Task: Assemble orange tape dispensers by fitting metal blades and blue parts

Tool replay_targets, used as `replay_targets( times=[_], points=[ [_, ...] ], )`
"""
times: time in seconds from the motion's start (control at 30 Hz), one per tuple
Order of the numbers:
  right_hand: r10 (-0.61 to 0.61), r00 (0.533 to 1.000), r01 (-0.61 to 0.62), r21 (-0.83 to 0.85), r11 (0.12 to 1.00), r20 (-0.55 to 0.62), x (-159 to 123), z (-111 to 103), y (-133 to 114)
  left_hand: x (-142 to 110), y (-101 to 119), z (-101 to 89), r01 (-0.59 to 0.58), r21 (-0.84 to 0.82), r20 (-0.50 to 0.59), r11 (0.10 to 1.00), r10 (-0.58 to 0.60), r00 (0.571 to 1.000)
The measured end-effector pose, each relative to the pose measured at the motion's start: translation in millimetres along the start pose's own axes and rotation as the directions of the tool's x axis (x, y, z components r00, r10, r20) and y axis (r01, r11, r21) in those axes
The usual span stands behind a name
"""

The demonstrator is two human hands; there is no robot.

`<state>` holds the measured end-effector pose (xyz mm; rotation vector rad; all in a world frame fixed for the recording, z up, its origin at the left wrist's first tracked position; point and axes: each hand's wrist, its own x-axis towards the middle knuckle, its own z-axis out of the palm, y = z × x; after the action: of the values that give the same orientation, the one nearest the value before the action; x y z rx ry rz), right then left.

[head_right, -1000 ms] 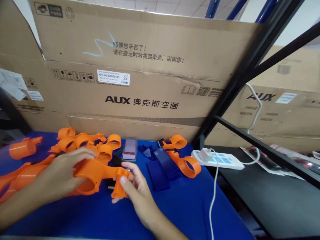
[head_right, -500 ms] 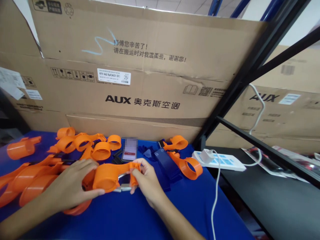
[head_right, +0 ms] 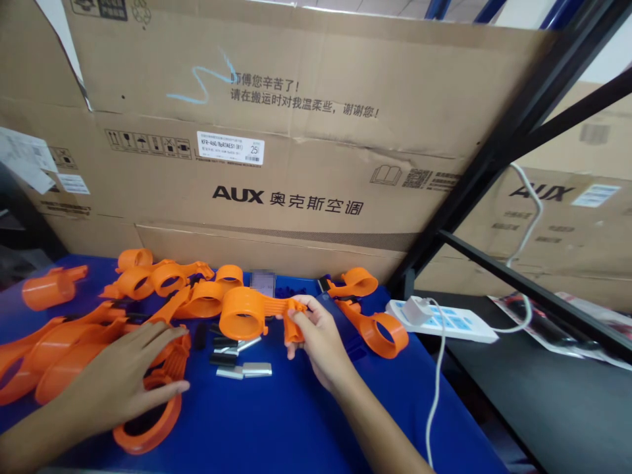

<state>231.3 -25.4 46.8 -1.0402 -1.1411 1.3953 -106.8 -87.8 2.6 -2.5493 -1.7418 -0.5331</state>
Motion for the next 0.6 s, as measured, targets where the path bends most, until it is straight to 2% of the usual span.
replay_targets(
  times=[0.13,0.27,0.47,0.6],
  points=[
    [0.001,1.0,-0.001,0.012,1.0,0.006,3,2,1,4,-8,-6.1,-0.052,0.087,-0.034,0.995,0.056,0.998],
    [-0.006,1.0,0.005,0.031,0.999,0.019,7,4,-3,12,-13,-2.5,-0.063,0.149,-0.067,0.987,0.074,0.995],
    [-0.038,0.999,0.036,0.06,0.998,0.031,12,6,-6,32,-19,8.6,-0.079,0.109,-0.075,0.991,0.087,0.993],
    [-0.06,0.998,0.057,0.073,0.996,0.033,15,3,-7,36,-16,-1.6,-0.052,0.114,-0.116,0.992,0.065,0.991]
  ],
)
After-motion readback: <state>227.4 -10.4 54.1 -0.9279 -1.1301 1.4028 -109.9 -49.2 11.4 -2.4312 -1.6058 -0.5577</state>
